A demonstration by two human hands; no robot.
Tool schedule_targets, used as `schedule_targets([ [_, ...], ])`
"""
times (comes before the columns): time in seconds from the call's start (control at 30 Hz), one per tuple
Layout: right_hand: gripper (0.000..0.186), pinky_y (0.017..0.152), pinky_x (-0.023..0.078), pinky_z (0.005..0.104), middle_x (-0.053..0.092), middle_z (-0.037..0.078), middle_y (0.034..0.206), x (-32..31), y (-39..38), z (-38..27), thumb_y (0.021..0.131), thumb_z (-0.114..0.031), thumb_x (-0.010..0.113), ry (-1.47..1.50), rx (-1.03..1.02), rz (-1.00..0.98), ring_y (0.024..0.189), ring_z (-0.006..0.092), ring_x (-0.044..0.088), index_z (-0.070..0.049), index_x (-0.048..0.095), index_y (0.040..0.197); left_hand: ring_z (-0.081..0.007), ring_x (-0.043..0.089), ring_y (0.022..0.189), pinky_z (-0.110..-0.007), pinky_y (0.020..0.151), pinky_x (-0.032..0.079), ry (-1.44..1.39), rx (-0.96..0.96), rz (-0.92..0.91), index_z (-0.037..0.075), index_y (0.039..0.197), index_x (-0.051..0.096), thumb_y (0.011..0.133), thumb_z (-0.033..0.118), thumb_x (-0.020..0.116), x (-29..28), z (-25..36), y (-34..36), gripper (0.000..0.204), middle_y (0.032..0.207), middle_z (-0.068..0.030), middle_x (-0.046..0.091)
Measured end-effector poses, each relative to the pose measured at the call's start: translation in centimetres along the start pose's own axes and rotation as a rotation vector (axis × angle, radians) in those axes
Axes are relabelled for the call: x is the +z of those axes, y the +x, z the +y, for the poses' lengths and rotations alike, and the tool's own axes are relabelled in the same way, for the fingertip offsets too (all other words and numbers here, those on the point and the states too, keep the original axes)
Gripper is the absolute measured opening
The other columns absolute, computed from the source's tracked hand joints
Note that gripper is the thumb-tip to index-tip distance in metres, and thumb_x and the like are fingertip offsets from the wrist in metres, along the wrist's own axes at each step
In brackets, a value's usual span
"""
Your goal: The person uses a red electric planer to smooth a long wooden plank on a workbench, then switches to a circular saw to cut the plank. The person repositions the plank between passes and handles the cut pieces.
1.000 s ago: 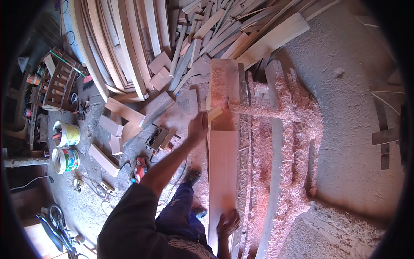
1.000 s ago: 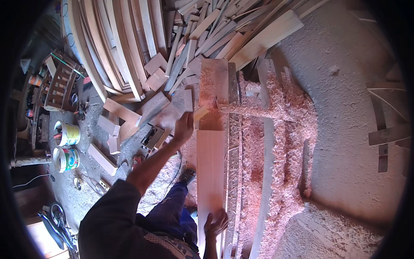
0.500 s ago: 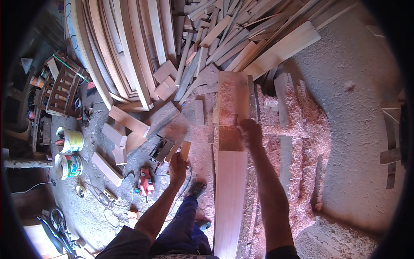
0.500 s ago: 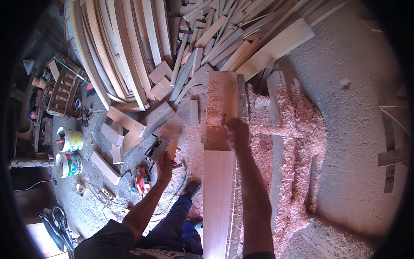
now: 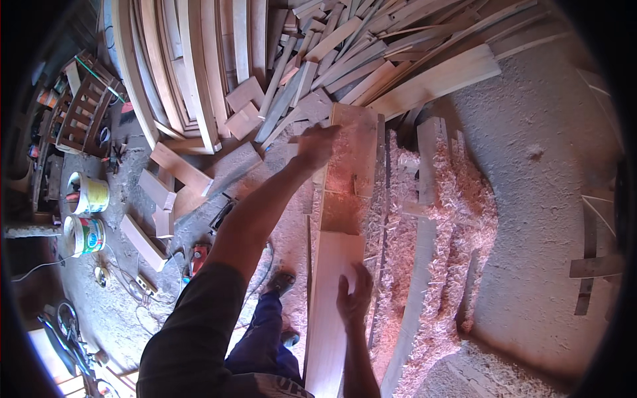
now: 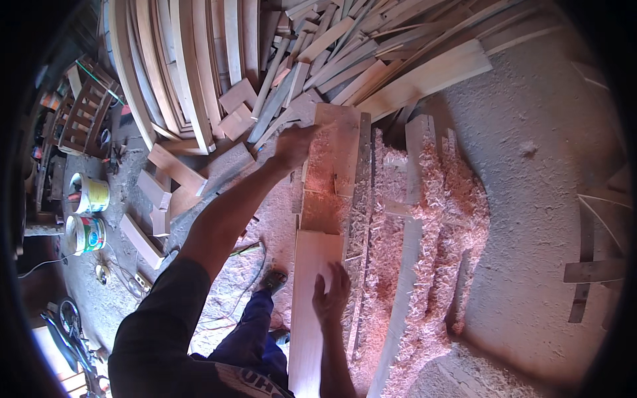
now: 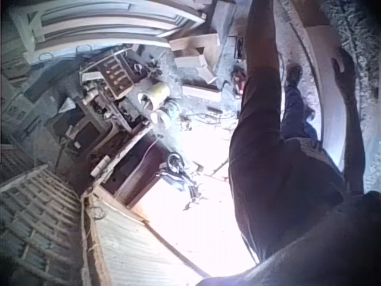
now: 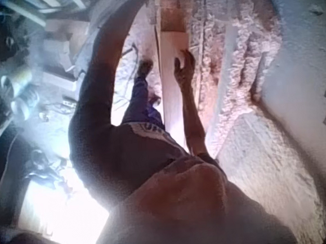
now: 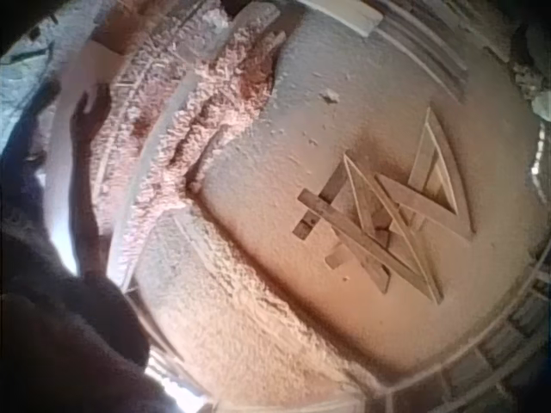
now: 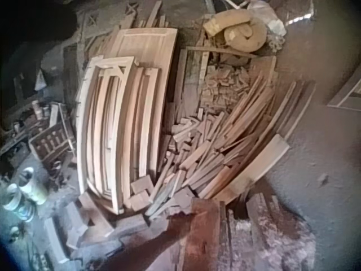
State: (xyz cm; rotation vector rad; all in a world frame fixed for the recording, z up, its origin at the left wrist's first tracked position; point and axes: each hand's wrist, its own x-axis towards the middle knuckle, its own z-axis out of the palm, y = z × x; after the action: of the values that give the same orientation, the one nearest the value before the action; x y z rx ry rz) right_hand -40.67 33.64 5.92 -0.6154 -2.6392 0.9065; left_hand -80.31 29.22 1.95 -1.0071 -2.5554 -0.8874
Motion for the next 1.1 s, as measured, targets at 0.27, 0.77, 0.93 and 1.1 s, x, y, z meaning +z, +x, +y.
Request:
schedule_targets([
  [0.27, 0.032, 0.100, 0.050, 0.0524, 0.066, 0.025, 0.122, -2.2, -1.6, 0.6, 0.100, -0.014, 0.063, 0.077, 0.073, 0.142, 0.114, 0.0440, 0.061, 0.005, 0.061, 0.126, -0.0277, 0.069, 0.094, -0.040, 0.079, 0.057, -0.112, 0.614, -0.203, 0.012, 0.109, 0.069, 0.090, 0.020, 0.068, 0.5, -1.8, -8.0, 0.021, 0.098, -0.0127, 0.070],
  [0.77, 0.060, 0.106, 0.048, 0.0582, 0.052, 0.027, 0.141, 6.8, 19.8, 4.4, 0.096, -0.028, 0.061, -0.057, 0.399, -0.197, 0.124, 0.0483, 0.058, 0.004, 0.046, 0.144, -0.0433, 0.071, 0.099, -0.049, 0.081, 0.055, -0.243, -0.554, -0.295, 0.002, 0.119, 0.070, 0.106, 0.019, 0.055, -12.4, -1.1, -37.0, 0.026, 0.103, -0.0247, 0.073],
  [0.93, 0.108, 0.126, 0.026, 0.0532, 0.002, 0.048, 0.161, 14.0, 19.2, 2.1, 0.096, -0.047, 0.061, -0.321, 0.500, -0.214, 0.153, 0.0569, 0.019, 0.011, -0.003, 0.160, -0.0454, 0.072, 0.093, -0.049, 0.074, 0.055, -0.223, -0.831, -0.356, 0.005, 0.116, 0.071, 0.106, 0.022, 0.058, -16.5, 1.9, -46.3, 0.024, 0.097, -0.0248, 0.073],
  [1.1, 0.102, 0.127, 0.017, 0.0589, 0.012, 0.045, 0.162, 14.1, 18.8, -6.0, 0.099, -0.050, 0.058, 0.068, 0.302, -0.632, 0.153, 0.0573, 0.016, 0.013, 0.006, 0.160, -0.0425, 0.074, 0.089, -0.049, 0.073, 0.056, -0.211, -0.765, -0.256, 0.004, 0.118, 0.068, 0.107, 0.023, 0.055, -16.1, 1.4, -46.5, 0.025, 0.094, -0.0239, 0.073],
])
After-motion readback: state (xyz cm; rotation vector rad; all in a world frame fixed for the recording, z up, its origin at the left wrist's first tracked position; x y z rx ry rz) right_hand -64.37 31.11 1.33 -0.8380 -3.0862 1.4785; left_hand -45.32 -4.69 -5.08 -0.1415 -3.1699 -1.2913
